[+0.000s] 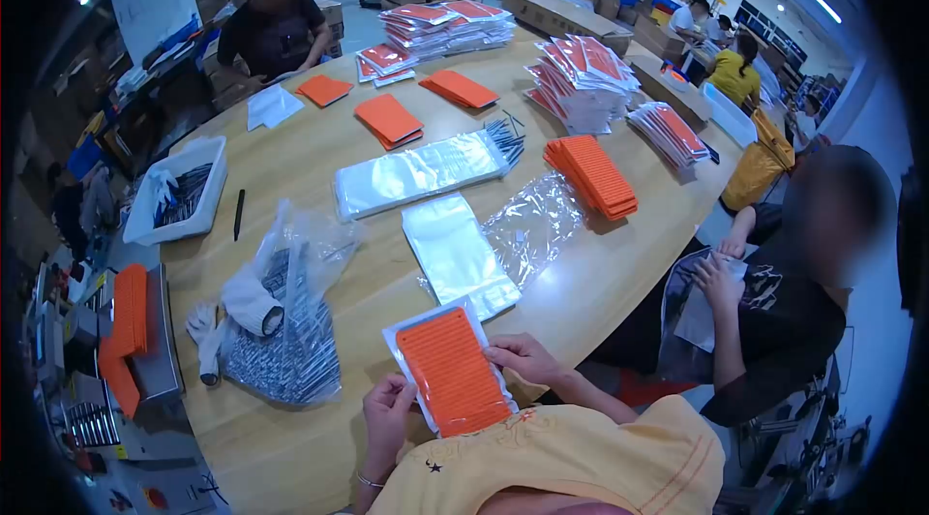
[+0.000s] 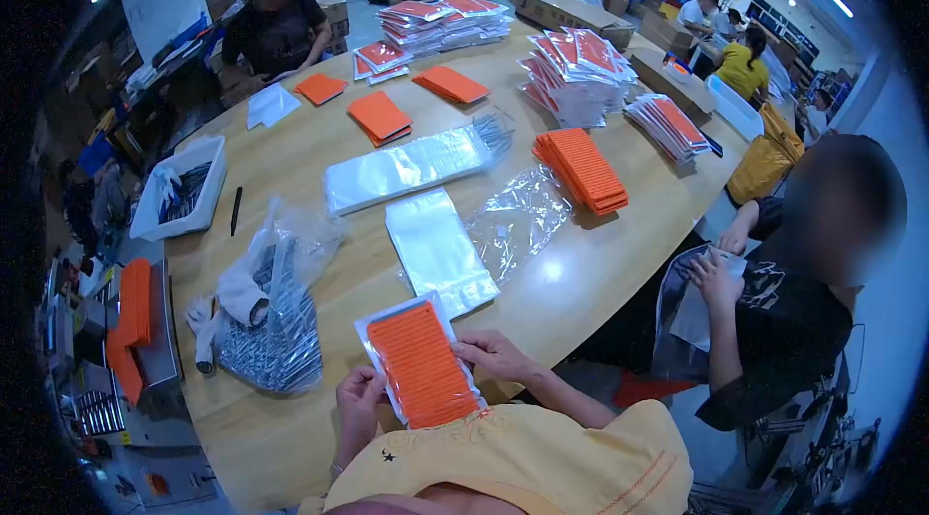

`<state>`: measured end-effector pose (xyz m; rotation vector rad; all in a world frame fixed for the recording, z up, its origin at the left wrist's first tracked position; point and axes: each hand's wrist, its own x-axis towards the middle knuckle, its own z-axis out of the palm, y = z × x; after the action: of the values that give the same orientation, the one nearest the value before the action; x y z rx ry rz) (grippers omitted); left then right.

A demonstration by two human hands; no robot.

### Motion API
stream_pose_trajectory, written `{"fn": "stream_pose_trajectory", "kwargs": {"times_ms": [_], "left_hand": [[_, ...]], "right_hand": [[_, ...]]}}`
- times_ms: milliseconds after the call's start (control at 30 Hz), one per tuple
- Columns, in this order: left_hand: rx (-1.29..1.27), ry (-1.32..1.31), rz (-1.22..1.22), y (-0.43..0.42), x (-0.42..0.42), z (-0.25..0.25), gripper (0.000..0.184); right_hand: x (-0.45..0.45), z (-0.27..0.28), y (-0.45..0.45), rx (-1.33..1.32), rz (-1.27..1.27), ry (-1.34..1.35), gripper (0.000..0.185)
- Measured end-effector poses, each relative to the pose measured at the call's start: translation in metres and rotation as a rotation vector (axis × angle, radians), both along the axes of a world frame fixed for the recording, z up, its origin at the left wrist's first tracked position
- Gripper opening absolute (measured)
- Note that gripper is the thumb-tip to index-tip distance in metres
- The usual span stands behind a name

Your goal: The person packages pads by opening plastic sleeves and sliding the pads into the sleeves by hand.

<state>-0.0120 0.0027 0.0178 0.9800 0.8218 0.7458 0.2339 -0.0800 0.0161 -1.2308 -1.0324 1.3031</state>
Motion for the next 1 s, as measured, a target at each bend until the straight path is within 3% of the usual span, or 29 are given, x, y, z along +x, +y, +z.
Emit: {"fn": "stream_pose_trajectory", "kwargs": {"times_ms": [133, 333, 467, 667, 833, 1000], "left_hand": [[0.139, 0.005, -0.034, -0.007, -0.006, -0.005, 0.002], [0.133, 0.038, -0.061, 0.000, -0.001, -0.010, 0.001], [-0.156, -0.398, -0.091, 0.011, -0.005, -0.025, 0.007], [-0.334, -0.233, 0.028, 0.009, 0.011, 0.013, 0.020], [-0.128, 0.012, -0.148, 0.015, 0.022, 0.020, 0.030], [-0.084, 0.008, 0.085, 0.020, 0.017, 0.017, 0.035]], "right_hand": [[0.002, 0.007, -0.004, 0.037, 0.111, -0.083, 0.023], [0.005, 0.014, -0.003, 0.005, 0.119, -0.050, 0.025], [0.005, 0.014, 0.000, 0.042, 0.146, -0.105, 0.024], [0.004, 0.018, 0.007, 0.106, 0.223, -0.116, 0.024], [-0.003, 0.023, 0.008, 0.055, 0.172, -0.070, 0.023], [-0.011, -0.001, 0.000, 0.009, 0.196, -0.031, 0.021]]}}
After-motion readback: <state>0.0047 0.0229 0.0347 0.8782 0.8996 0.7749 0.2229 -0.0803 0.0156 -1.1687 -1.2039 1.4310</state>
